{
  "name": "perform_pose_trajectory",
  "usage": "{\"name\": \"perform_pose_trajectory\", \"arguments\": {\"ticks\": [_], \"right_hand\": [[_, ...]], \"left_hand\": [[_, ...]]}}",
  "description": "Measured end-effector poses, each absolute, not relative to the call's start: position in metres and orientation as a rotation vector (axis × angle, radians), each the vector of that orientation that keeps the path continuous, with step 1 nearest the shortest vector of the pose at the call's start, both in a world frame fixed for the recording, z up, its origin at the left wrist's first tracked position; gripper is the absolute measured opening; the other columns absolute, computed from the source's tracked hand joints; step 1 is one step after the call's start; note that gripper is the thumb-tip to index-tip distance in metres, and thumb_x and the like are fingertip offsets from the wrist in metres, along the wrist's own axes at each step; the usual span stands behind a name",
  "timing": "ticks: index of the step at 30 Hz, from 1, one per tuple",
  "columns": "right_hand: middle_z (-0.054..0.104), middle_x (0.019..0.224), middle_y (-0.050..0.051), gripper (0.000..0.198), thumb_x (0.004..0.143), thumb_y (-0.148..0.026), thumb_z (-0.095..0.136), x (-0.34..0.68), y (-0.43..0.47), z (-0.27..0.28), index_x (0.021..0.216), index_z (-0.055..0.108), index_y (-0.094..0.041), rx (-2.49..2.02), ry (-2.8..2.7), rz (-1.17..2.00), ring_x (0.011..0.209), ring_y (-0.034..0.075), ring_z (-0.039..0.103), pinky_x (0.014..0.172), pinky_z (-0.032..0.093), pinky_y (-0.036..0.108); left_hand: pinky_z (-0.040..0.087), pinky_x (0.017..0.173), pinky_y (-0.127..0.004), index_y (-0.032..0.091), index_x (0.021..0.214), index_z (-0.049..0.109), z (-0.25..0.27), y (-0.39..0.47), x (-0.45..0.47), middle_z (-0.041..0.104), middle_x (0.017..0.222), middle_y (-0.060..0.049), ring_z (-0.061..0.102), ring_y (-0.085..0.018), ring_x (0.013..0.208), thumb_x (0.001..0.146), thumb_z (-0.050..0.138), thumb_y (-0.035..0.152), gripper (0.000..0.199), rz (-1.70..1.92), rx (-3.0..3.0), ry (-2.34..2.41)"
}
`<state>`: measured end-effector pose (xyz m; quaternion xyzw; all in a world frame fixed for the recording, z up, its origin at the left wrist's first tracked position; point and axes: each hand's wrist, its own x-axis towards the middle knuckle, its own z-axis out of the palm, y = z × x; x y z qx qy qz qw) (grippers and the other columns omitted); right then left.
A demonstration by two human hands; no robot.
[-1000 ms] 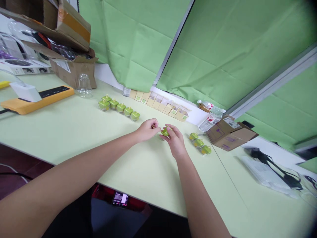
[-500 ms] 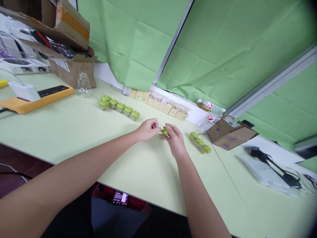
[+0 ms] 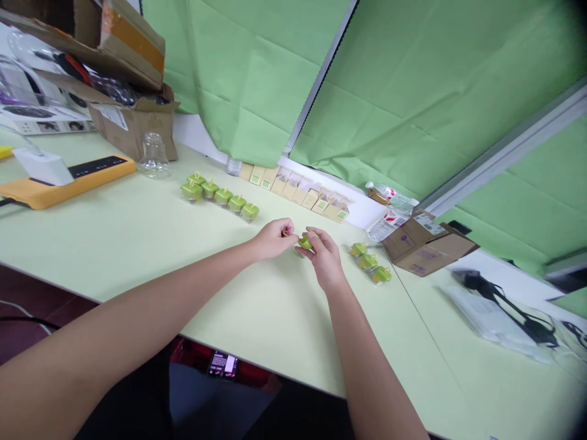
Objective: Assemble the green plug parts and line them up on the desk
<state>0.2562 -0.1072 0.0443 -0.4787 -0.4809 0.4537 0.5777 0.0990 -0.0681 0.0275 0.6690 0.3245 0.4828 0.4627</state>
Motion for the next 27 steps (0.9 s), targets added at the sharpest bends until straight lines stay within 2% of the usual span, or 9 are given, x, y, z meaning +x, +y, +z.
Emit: {"name": "perform_pose_trajectory", "arguments": {"ticks": [20,27], "right_hand": [[0.065,0.093,0.002,0.034,0.073,-0.043,0.077,0.2557,-0.106,0.0421,0.1,0.068,-0.023,-1.12,-1.148,1.042,0.088,0.017,0.064,0.079,0.06,0.037],[0.066,0.096,0.002,0.028,0.07,-0.03,0.073,0.255,-0.1094,0.0461,0.097,0.068,-0.023,-1.113,-1.083,1.113,0.089,0.019,0.067,0.084,0.059,0.04]], "left_hand": [[0.026,0.053,-0.023,0.02,0.07,0.039,0.0273,-0.0677,0.0995,0.034,0.062,0.007,0.032,-0.008,0.056,0.075,0.061,0.024,0.022,1.194,1.667,0.802],[0.03,0.054,-0.023,0.019,0.073,0.046,0.0285,-0.0693,0.0991,0.04,0.063,0.006,0.036,-0.008,0.055,0.083,0.059,0.035,0.023,1.207,1.626,0.767]]}}
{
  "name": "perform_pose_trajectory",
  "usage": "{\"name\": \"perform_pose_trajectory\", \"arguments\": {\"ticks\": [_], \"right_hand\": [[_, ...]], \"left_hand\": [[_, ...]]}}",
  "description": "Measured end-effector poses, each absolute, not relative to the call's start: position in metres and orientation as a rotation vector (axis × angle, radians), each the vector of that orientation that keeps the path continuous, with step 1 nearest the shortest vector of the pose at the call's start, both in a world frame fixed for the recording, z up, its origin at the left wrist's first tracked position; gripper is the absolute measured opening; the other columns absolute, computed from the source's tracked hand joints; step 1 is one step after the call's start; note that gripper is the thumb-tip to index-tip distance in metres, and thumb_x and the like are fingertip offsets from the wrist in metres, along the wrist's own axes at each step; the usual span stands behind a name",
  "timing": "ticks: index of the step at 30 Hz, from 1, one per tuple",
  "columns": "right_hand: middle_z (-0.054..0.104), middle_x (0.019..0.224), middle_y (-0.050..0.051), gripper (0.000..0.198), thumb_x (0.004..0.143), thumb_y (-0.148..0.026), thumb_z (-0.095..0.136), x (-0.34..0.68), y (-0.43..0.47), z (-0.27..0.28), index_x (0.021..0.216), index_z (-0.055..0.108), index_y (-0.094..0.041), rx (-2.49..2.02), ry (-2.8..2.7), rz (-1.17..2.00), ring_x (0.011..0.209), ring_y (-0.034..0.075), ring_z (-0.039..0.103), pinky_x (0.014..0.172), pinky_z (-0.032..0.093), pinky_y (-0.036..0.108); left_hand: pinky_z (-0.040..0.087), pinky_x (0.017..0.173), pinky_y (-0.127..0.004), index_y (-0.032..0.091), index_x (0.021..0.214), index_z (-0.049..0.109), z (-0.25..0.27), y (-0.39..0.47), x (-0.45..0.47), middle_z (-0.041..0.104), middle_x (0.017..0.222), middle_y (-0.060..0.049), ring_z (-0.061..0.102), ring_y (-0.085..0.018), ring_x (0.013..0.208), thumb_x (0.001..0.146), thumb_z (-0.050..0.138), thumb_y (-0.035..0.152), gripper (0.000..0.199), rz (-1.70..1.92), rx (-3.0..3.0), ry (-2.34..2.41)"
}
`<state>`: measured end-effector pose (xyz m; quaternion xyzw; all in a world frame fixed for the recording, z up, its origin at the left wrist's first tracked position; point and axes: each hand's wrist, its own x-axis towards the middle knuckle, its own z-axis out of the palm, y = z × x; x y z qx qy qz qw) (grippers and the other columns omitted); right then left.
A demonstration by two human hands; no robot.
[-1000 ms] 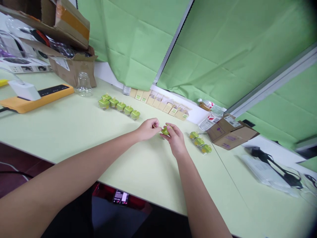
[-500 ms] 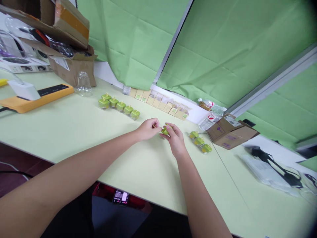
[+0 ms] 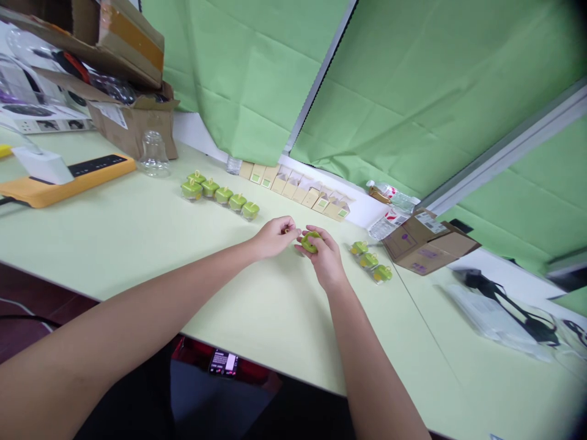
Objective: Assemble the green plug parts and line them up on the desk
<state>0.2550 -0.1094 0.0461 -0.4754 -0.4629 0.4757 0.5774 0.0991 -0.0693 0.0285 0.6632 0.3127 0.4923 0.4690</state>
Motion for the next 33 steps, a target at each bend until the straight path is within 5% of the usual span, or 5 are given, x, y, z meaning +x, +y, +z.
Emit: {"name": "perform_pose_trajectory", "arguments": {"ticks": [6,11,19,33], "right_hand": [[0.065,0.09,0.002,0.023,0.071,-0.032,0.067,0.254,-0.109,0.045,0.09,0.069,-0.02,-1.214,-1.152,1.085,0.078,0.017,0.067,0.071,0.058,0.034],[0.069,0.083,0.002,0.023,0.075,-0.033,0.058,0.253,-0.109,0.042,0.089,0.071,-0.02,-1.413,-1.454,0.957,0.066,0.014,0.061,0.05,0.046,0.024],[0.074,0.083,-0.001,0.026,0.078,-0.023,0.054,0.249,-0.114,0.033,0.091,0.076,-0.024,-1.55,-2.018,0.586,0.063,0.012,0.059,0.066,0.047,0.026],[0.075,0.087,-0.002,0.019,0.082,-0.023,0.056,0.254,-0.117,0.036,0.088,0.074,-0.026,-1.603,-2.13,0.481,0.069,0.014,0.064,0.071,0.048,0.027]], "left_hand": [[0.035,0.056,-0.022,0.019,0.08,0.05,0.027,-0.066,0.099,0.048,0.062,0.006,0.041,-0.007,0.054,0.084,0.056,0.03,0.014,1.245,1.569,0.753],[0.039,0.057,-0.021,0.018,0.086,0.054,0.022,-0.061,0.101,0.058,0.074,0.003,0.048,-0.007,0.057,0.08,0.057,0.021,0.008,1.271,1.561,0.776],[0.042,0.06,-0.021,0.017,0.086,0.054,0.023,-0.061,0.1,0.065,0.083,0.0,0.052,-0.006,0.059,0.079,0.06,0.019,0.009,1.276,1.554,0.79],[0.046,0.065,-0.022,0.016,0.097,0.06,0.026,-0.065,0.099,0.07,0.085,-0.003,0.055,-0.008,0.06,0.085,0.055,0.019,0.013,1.26,1.603,0.783]]}}
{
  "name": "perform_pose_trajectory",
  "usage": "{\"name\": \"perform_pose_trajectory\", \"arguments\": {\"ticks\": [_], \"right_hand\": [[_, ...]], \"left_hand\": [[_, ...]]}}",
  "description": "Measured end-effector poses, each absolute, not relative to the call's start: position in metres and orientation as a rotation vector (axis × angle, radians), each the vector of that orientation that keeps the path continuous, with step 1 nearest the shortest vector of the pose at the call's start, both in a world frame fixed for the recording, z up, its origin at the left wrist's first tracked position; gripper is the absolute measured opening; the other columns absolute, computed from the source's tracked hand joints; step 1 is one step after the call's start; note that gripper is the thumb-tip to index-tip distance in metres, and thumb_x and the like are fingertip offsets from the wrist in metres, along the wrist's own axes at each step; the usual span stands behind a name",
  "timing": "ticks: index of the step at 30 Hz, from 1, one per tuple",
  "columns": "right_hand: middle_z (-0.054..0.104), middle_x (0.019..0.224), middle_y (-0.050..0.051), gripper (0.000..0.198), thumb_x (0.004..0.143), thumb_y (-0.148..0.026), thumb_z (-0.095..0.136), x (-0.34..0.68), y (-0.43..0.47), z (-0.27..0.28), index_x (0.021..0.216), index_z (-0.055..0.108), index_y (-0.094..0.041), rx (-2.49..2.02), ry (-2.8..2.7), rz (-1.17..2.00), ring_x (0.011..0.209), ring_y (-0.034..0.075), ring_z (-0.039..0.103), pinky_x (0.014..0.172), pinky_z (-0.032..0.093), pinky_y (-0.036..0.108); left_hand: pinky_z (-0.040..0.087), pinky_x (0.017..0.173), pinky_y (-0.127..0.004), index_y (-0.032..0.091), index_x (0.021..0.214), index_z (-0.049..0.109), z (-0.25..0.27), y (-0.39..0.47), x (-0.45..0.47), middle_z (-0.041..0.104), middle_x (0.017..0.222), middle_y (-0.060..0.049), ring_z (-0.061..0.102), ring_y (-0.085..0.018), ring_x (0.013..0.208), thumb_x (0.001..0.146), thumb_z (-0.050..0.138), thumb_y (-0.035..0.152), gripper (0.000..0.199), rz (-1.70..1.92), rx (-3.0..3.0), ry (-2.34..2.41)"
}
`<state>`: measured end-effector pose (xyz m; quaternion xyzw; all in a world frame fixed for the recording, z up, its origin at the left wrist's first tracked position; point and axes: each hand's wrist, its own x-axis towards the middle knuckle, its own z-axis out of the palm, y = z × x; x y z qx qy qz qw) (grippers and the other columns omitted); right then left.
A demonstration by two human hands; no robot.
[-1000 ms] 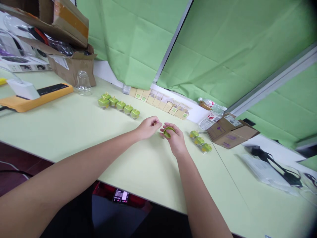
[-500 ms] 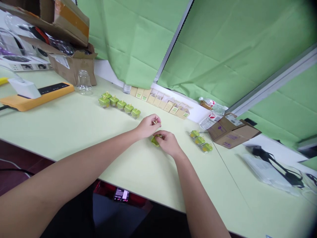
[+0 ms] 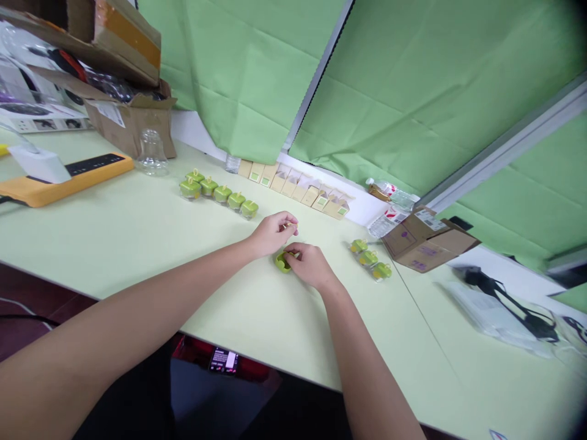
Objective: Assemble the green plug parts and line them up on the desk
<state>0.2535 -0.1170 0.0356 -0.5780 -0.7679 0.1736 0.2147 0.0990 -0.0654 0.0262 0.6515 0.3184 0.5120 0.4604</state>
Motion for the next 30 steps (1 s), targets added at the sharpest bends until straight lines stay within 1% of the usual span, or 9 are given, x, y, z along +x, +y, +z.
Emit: {"name": "perform_pose_trajectory", "arguments": {"ticks": [4,7,9,11,14,18,21,24,30], "right_hand": [[0.075,0.085,-0.002,0.017,0.082,-0.024,0.057,0.255,-0.117,0.039,0.088,0.073,-0.026,-1.586,-2.066,0.437,0.065,0.014,0.063,0.069,0.049,0.028],[0.074,0.086,-0.001,0.018,0.083,-0.029,0.059,0.254,-0.117,0.044,0.095,0.071,-0.026,-1.539,-1.867,0.328,0.062,0.013,0.061,0.064,0.049,0.027],[0.073,0.092,0.001,0.024,0.083,-0.035,0.062,0.253,-0.118,0.046,0.103,0.069,-0.025,-1.461,-1.748,0.284,0.066,0.014,0.063,0.06,0.05,0.026],[0.072,0.097,0.004,0.029,0.083,-0.039,0.063,0.252,-0.118,0.047,0.107,0.069,-0.023,-1.374,-1.709,0.28,0.07,0.015,0.064,0.056,0.05,0.025],[0.072,0.097,0.006,0.028,0.085,-0.038,0.061,0.251,-0.118,0.047,0.105,0.072,-0.022,-1.296,-1.712,0.262,0.073,0.016,0.064,0.056,0.051,0.025],[0.072,0.096,0.006,0.024,0.088,-0.036,0.059,0.252,-0.118,0.047,0.102,0.074,-0.023,-1.28,-1.718,0.181,0.074,0.015,0.064,0.061,0.053,0.027],[0.07,0.097,0.006,0.02,0.088,-0.035,0.059,0.252,-0.118,0.048,0.096,0.071,-0.022,-1.277,-1.713,0.15,0.074,0.015,0.064,0.057,0.051,0.025],[0.069,0.098,0.006,0.018,0.088,-0.035,0.058,0.252,-0.118,0.047,0.095,0.068,-0.021,-1.285,-1.701,0.149,0.074,0.015,0.064,0.054,0.051,0.024],[0.07,0.096,0.005,0.016,0.088,-0.033,0.058,0.252,-0.118,0.046,0.096,0.065,-0.021,-1.298,-1.704,0.187,0.076,0.015,0.064,0.054,0.051,0.023]], "left_hand": [[0.046,0.063,-0.022,0.015,0.095,0.06,0.023,-0.063,0.099,0.07,0.084,-0.004,0.055,-0.008,0.06,0.085,0.055,0.02,0.012,1.285,1.627,0.742],[0.046,0.059,-0.022,0.015,0.093,0.061,0.023,-0.064,0.099,0.069,0.083,-0.003,0.054,-0.008,0.058,0.086,0.055,0.023,0.013,1.271,1.641,0.727],[0.045,0.058,-0.021,0.015,0.091,0.063,0.024,-0.064,0.098,0.067,0.078,-0.001,0.055,-0.008,0.058,0.088,0.055,0.026,0.014,1.241,1.672,0.722],[0.046,0.058,-0.021,0.015,0.087,0.063,0.025,-0.065,0.098,0.063,0.073,0.0,0.056,-0.008,0.057,0.089,0.055,0.03,0.017,1.212,1.696,0.701],[0.046,0.057,-0.021,0.015,0.085,0.061,0.026,-0.066,0.099,0.062,0.072,0.001,0.059,-0.008,0.058,0.09,0.055,0.032,0.018,1.174,1.675,0.655],[0.044,0.052,-0.019,0.015,0.087,0.057,0.028,-0.067,0.1,0.064,0.078,-0.001,0.062,-0.009,0.059,0.089,0.058,0.029,0.014,1.126,1.576,0.632],[0.043,0.049,-0.018,0.017,0.09,0.054,0.03,-0.069,0.101,0.065,0.079,-0.001,0.061,-0.008,0.058,0.087,0.06,0.028,0.013,1.126,1.514,0.65],[0.044,0.049,-0.018,0.017,0.091,0.057,0.032,-0.069,0.1,0.064,0.081,-0.002,0.059,-0.008,0.059,0.087,0.061,0.028,0.013,1.163,1.499,0.672],[0.046,0.05,-0.02,0.016,0.088,0.061,0.032,-0.067,0.098,0.062,0.079,-0.002,0.057,-0.008,0.06,0.086,0.06,0.026,0.01,1.197,1.489,0.662]]}}
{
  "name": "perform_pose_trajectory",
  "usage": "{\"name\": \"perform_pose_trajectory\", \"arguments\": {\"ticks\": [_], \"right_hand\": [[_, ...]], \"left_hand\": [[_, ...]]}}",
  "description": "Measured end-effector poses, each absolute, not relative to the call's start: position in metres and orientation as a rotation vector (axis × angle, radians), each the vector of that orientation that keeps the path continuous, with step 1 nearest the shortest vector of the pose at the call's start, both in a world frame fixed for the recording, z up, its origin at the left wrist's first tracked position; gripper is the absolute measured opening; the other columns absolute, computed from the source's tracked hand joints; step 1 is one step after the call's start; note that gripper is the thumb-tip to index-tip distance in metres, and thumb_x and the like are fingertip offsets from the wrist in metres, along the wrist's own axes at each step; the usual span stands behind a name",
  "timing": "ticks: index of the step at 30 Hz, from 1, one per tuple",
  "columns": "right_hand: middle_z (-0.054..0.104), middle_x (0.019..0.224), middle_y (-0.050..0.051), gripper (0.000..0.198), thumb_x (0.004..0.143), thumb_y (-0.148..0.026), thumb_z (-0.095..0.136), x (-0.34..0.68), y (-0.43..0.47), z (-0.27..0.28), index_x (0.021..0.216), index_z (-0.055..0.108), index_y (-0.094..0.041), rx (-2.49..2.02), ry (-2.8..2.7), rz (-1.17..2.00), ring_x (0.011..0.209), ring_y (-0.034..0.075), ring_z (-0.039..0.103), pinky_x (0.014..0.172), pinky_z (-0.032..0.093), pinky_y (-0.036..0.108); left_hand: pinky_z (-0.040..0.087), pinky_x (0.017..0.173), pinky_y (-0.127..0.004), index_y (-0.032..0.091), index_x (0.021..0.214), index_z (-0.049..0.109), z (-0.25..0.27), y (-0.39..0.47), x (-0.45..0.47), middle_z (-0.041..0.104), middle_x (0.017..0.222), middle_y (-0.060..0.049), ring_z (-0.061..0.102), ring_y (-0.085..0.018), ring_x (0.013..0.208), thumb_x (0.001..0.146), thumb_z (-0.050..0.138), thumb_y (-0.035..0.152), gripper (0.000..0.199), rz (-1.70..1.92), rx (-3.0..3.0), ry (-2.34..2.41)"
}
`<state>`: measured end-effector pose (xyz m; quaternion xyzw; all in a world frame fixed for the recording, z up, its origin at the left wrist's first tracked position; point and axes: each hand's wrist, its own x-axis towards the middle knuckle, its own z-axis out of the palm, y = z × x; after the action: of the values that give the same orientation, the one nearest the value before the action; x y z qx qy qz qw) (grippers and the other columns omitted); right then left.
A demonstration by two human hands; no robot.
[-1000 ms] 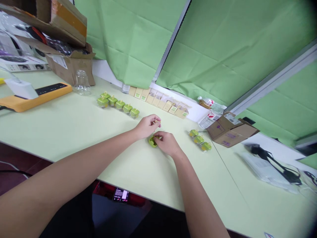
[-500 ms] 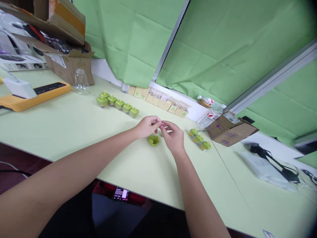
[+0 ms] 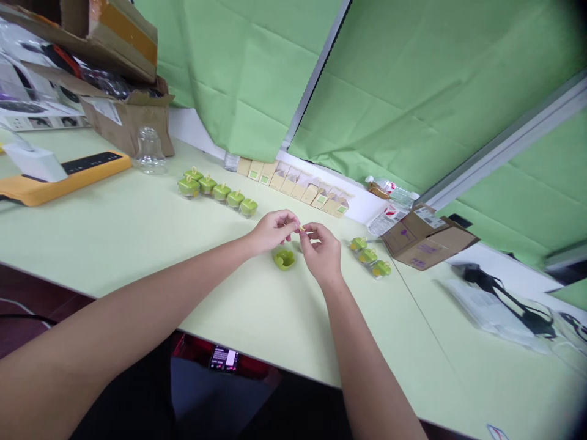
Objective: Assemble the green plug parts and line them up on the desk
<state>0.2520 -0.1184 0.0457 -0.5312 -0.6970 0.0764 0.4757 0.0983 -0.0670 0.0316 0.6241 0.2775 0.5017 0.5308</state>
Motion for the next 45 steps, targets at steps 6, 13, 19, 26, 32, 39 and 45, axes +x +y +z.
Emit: {"name": "perform_pose_trajectory", "arguments": {"ticks": [6,13,19,26,32,39,45], "right_hand": [[0.07,0.097,0.006,0.02,0.088,-0.035,0.057,0.251,-0.119,0.047,0.097,0.068,-0.021,-1.283,-1.741,0.186,0.078,0.016,0.064,0.055,0.051,0.024],[0.072,0.091,0.005,0.023,0.091,-0.041,0.056,0.251,-0.117,0.045,0.096,0.068,-0.021,-1.277,-1.71,0.288,0.077,0.016,0.064,0.058,0.051,0.025],[0.071,0.091,0.006,0.024,0.09,-0.041,0.056,0.254,-0.116,0.044,0.097,0.068,-0.021,-1.29,-1.704,0.274,0.076,0.016,0.061,0.06,0.05,0.026],[0.067,0.088,0.004,0.022,0.089,-0.039,0.055,0.263,-0.109,0.043,0.095,0.064,-0.021,-1.359,-1.508,0.138,0.068,0.015,0.058,0.058,0.049,0.026],[0.066,0.089,0.004,0.024,0.089,-0.042,0.054,0.266,-0.106,0.04,0.094,0.062,-0.02,-1.379,-1.456,0.154,0.067,0.014,0.06,0.055,0.049,0.025],[0.067,0.089,0.004,0.023,0.089,-0.041,0.054,0.265,-0.106,0.038,0.094,0.063,-0.02,-1.385,-1.487,0.165,0.065,0.014,0.059,0.056,0.05,0.025],[0.068,0.092,0.003,0.024,0.089,-0.04,0.053,0.265,-0.105,0.038,0.098,0.065,-0.021,-1.378,-1.494,0.222,0.066,0.014,0.059,0.06,0.051,0.026]], "left_hand": [[0.049,0.053,-0.021,0.014,0.081,0.06,0.032,-0.068,0.1,0.06,0.071,0.0,0.054,-0.007,0.054,0.082,0.062,0.02,0.007,1.221,1.471,0.666],[0.051,0.055,-0.022,0.014,0.081,0.06,0.032,-0.068,0.1,0.061,0.068,0.0,0.056,-0.008,0.056,0.081,0.064,0.018,0.006,1.229,1.444,0.622],[0.051,0.057,-0.025,0.014,0.084,0.06,0.029,-0.065,0.101,0.068,0.077,-0.005,0.058,-0.009,0.058,0.082,0.067,0.027,0.015,1.209,1.457,0.628],[0.048,0.087,-0.034,0.021,0.109,0.067,0.038,-0.078,0.087,0.07,0.111,-0.008,0.06,-0.023,0.106,0.081,0.067,0.035,0.032,1.122,2.186,0.691],[0.04,0.096,-0.037,0.021,0.09,0.073,0.032,-0.082,0.084,0.071,0.096,-0.008,0.059,-0.027,0.104,0.073,0.07,0.025,0.018,0.824,2.462,0.626],[0.043,0.079,-0.031,0.022,0.083,0.074,0.03,-0.083,0.086,0.071,0.09,-0.008,0.062,-0.026,0.093,0.075,0.07,0.033,0.014,0.754,2.379,0.651],[0.043,0.07,-0.029,0.024,0.103,0.072,0.036,-0.086,0.085,0.07,0.106,-0.009,0.063,-0.025,0.087,0.06,0.081,0.05,0.051,0.598,2.375,0.664]]}}
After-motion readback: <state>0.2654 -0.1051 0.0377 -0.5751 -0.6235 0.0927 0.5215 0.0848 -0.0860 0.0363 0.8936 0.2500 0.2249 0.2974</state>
